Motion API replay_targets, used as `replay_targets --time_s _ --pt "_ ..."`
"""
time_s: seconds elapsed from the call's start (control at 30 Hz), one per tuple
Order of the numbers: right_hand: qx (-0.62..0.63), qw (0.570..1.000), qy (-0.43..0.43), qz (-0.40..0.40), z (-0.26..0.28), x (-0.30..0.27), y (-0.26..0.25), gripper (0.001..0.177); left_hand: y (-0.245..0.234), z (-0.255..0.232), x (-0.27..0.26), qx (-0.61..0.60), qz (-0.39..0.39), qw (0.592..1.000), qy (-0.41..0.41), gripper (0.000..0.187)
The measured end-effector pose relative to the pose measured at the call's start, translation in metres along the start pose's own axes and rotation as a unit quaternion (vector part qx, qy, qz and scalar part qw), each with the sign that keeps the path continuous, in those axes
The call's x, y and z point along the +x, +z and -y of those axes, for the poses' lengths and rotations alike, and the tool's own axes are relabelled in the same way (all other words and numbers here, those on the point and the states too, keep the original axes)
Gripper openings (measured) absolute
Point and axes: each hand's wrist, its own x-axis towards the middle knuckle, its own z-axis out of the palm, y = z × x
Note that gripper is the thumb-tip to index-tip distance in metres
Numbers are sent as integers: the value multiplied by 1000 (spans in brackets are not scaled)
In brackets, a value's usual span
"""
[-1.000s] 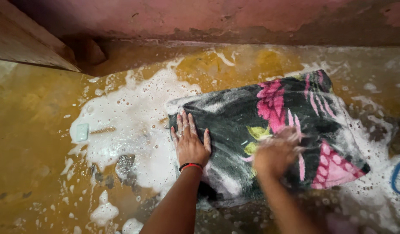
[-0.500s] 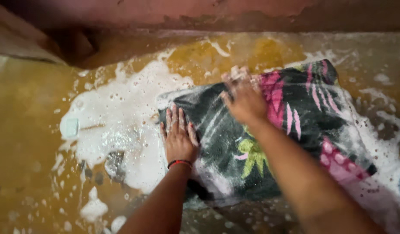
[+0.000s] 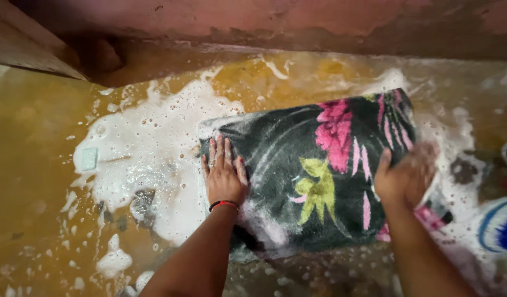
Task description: The person scrubs a dark floral rug on a wet tiled floor using a bar of soap and a brush. They apply soap to the rug, rub it with their hands, and then use a brush to scrub the surface thoroughly, creating suds.
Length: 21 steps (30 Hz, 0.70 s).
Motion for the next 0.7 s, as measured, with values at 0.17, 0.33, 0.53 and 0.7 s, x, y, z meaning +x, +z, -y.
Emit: replay_targets --time_s 0.17,0.33,0.53,0.7 --pt "-30 995 92 -15 -14 -61 -18 91 -1 0 1 -3 14 1000 -7 61" --pt "-187 981 59 -4 10 -122 -11 89 2 3 1 -19 6 1000 -4 62" --pt "-96 995 18 14 68 -157 -20 89 4 3 0 9 4 1000 4 63" --pt "-93 995 -16 40 76 -152 -29 86 3 2 4 -6 -1 1000 -1 64"
